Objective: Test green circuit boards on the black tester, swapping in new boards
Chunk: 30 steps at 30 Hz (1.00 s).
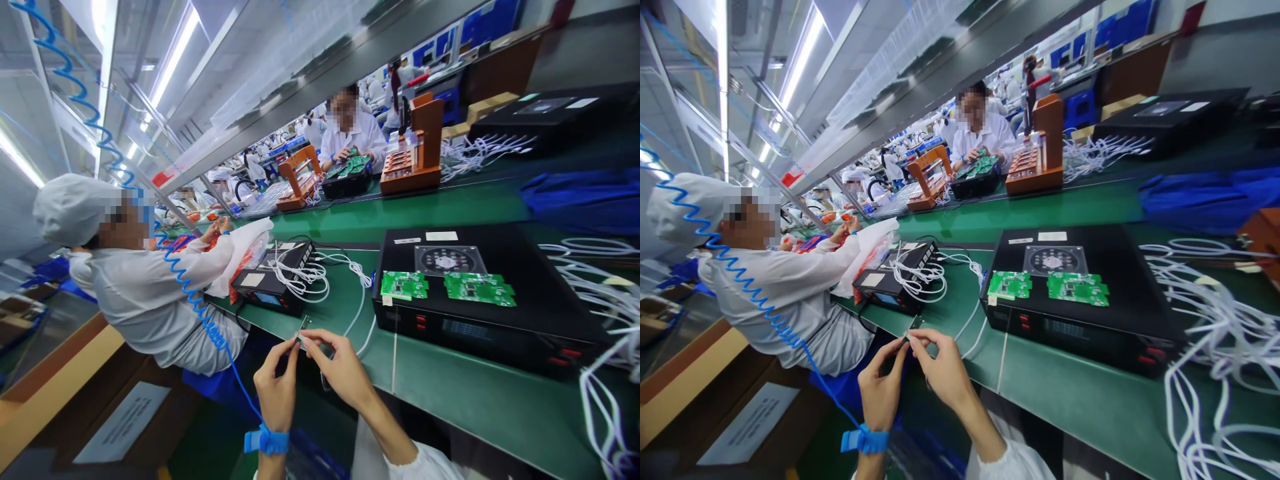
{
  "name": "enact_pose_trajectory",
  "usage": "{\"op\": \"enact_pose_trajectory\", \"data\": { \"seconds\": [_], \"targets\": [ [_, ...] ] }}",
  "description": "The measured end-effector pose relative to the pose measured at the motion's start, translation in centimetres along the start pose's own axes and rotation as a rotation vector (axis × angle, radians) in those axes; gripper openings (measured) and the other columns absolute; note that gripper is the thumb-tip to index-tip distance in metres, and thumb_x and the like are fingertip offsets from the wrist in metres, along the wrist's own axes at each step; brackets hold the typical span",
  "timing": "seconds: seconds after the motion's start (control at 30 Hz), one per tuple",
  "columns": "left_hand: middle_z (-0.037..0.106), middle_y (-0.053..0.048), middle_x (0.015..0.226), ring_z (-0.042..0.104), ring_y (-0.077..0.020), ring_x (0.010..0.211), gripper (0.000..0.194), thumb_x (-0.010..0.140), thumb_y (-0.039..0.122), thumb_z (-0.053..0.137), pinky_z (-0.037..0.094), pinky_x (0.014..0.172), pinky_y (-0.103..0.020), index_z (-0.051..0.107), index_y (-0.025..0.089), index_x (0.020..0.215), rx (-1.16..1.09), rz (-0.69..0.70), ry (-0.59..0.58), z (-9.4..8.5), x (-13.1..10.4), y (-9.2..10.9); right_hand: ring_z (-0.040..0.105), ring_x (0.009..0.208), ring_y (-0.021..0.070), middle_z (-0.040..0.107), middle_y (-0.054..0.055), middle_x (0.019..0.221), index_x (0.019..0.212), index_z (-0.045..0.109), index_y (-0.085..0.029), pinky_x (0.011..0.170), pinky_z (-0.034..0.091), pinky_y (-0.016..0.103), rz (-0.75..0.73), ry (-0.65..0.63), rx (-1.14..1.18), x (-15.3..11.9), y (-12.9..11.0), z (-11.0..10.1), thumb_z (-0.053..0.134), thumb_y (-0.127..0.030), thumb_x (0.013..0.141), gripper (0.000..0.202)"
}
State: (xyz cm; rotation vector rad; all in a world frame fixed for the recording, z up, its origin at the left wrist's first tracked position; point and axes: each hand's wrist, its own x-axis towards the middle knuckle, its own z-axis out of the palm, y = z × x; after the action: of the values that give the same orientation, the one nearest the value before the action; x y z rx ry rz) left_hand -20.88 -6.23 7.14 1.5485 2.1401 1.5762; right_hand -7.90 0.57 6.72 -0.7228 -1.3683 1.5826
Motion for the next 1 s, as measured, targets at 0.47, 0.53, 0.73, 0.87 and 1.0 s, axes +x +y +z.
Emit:
{"op": "enact_pose_trajectory", "data": {
  "seconds": [0.47,0.53,0.73,0.87,1.0],
  "targets": [
    [0.075,-0.004,0.09,0.071,-0.0203,0.084,0.026,0.083,0.042,0.071,0.056,0.081,-0.032,0.073,0.019,0.095,-0.014,-0.046,0.165,1.6,0.7,-3.0,0.059,0.109,0.0242,0.07,0.011,0.108,0.107,0.073,-0.015,0.099,0.044,0.036,-0.13,-0.232,-0.747,2.0,0.7,-3.2,0.046,-0.004,0.09,0.033],
    [0.075,-0.006,0.093,0.071,-0.0212,0.086,0.03,0.083,0.044,0.071,0.056,0.081,-0.033,0.072,0.018,0.097,-0.033,-0.076,0.173,1.9,0.6,-3.4,0.057,0.113,0.025,0.069,0.012,0.109,0.108,0.074,-0.015,0.101,0.044,0.036,-0.113,-0.359,-0.911,2.3,0.8,-4.1,0.048,0.003,0.084,0.04],
    [0.074,-0.008,0.101,0.07,-0.0222,0.093,0.032,0.084,0.044,0.07,0.055,0.085,-0.033,0.073,0.018,0.101,-0.087,-0.096,0.119,2.3,0.1,-3.6,0.051,0.118,0.031,0.067,0.013,0.106,0.098,0.078,-0.018,0.099,0.045,0.037,-0.145,-0.518,-1.175,3.4,-0.1,-4.2,0.061,-0.006,0.084,0.025],
    [0.074,-0.008,0.1,0.07,-0.0217,0.093,0.029,0.085,0.043,0.069,0.055,0.086,-0.033,0.073,0.018,0.1,-0.087,-0.077,0.107,2.3,0.0,-3.5,0.057,0.109,0.0315,0.068,0.013,0.101,0.088,0.076,-0.016,0.089,0.049,0.04,-0.197,-0.541,-1.346,4.0,-0.4,-3.9,0.058,-0.004,0.086,0.022],
    [0.074,-0.008,0.1,0.07,-0.022,0.093,0.03,0.084,0.044,0.07,0.055,0.086,-0.033,0.073,0.018,0.098,-0.097,-0.077,0.11,2.5,-0.1,-3.7,0.059,0.108,0.0312,0.067,0.018,0.106,0.099,0.069,-0.011,0.089,0.048,0.04,-0.252,-0.393,-1.39,4.2,0.2,-4.5,0.058,0.005,0.078,0.028]
  ]
}}
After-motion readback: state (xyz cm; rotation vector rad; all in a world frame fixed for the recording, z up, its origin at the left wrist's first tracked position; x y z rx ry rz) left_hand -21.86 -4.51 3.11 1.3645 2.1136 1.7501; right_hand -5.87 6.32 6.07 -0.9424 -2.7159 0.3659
